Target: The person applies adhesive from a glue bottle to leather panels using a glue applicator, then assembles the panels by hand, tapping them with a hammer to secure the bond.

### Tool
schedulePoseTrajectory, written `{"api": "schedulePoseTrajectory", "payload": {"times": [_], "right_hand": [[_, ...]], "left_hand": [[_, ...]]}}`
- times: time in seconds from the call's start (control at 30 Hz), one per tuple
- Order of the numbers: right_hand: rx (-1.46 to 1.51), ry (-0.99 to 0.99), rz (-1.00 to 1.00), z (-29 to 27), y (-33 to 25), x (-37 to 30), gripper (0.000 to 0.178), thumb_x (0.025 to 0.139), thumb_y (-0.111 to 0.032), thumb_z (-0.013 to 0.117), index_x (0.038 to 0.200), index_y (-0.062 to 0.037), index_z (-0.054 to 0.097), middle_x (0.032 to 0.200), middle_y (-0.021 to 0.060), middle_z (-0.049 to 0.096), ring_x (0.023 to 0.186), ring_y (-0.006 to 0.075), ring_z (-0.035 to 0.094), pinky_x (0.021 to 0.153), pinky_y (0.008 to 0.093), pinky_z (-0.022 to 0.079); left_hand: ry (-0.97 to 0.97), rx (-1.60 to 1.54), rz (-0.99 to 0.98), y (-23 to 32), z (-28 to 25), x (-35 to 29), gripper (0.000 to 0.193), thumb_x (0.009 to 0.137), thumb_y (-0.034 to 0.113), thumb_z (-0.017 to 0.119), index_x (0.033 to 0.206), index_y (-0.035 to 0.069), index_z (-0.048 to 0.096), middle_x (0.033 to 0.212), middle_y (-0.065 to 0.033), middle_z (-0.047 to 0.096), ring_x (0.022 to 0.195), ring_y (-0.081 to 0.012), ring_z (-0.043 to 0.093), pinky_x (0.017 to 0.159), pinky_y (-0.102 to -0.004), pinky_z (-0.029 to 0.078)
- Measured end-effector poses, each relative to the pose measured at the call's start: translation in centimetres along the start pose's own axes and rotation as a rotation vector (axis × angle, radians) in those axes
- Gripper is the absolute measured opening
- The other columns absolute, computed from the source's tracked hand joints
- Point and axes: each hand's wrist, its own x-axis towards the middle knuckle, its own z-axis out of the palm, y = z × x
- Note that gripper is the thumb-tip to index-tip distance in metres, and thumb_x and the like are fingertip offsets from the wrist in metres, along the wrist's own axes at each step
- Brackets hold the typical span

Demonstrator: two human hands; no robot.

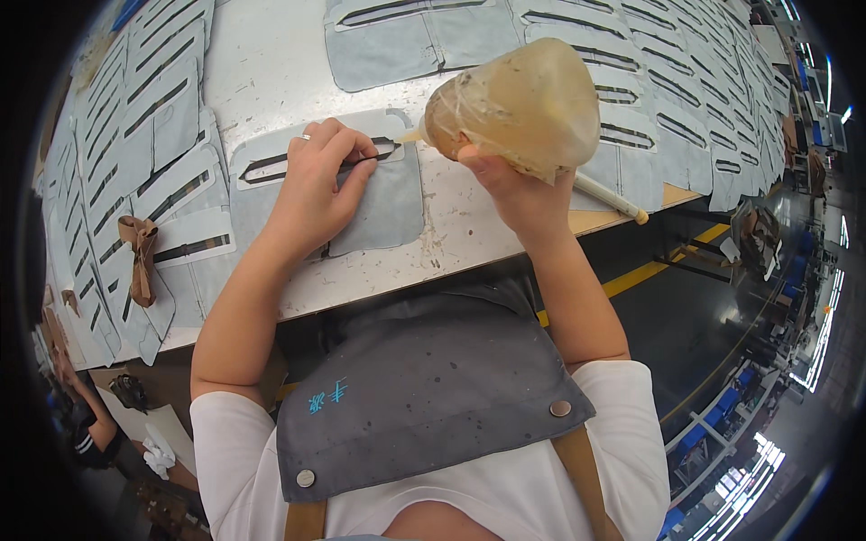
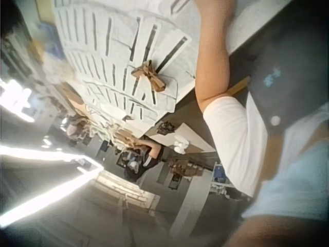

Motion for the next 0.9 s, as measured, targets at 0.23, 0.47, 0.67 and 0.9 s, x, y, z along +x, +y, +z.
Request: {"api": "schedulePoseTrajectory", "payload": {"times": [0.23, 0.47, 0.67, 0.9], "right_hand": [[-0.126, -0.103, -0.074, 0.6, 0.1, -0.1, 0.055, 0.081, -0.037, 0.078, 0.117, -0.0024, 0.054, 0.107, 0.0040, 0.062, 0.098, 0.0145, 0.058, 0.087, 0.0298, 0.047], [-0.267, -0.111, -0.132, -0.2, 0.4, -0.5, 0.052, 0.079, -0.037, 0.079, 0.112, -0.0031, 0.058, 0.106, 0.0038, 0.063, 0.096, 0.0146, 0.059, 0.085, 0.0296, 0.048], [-0.266, -0.077, -0.231, 0.4, 1.2, -0.2, 0.053, 0.079, -0.038, 0.079, 0.113, -0.0033, 0.058, 0.106, 0.0037, 0.063, 0.096, 0.0149, 0.060, 0.083, 0.0289, 0.049], [-0.105, 0.259, -0.103, -4.7, -0.2, 0.1, 0.060, 0.083, -0.040, 0.074, 0.125, -0.0062, 0.048, 0.106, 0.0056, 0.062, 0.093, 0.0161, 0.061, 0.077, 0.0316, 0.052]], "left_hand": [[0.006, -0.005, 0.004, 0.0, 0.0, 0.0, 0.011, 0.080, 0.004, 0.064, 0.089, 0.008, 0.059, 0.086, -0.0067, 0.052, 0.086, -0.0247, 0.050, 0.077, -0.0378, 0.034], [0.013, -0.001, 0.006, -0.1, 0.2, -0.2, 0.011, 0.080, 0.004, 0.064, 0.089, 0.007, 0.059, 0.086, -0.0071, 0.052, 0.086, -0.0254, 0.050, 0.077, -0.0385, 0.034], [0.004, 0.015, -0.005, -0.1, -0.1, -0.1, 0.008, 0.082, 0.004, 0.063, 0.089, 0.008, 0.060, 0.084, -0.0037, 0.053, 0.084, -0.0201, 0.052, 0.081, -0.0353, 0.033], [-0.024, 0.021, 0.000, 0.0, -0.5, 0.5, 0.008, 0.082, 0.004, 0.063, 0.088, 0.006, 0.059, 0.085, -0.0053, 0.054, 0.083, -0.0205, 0.054, 0.084, -0.0362, 0.033]]}}
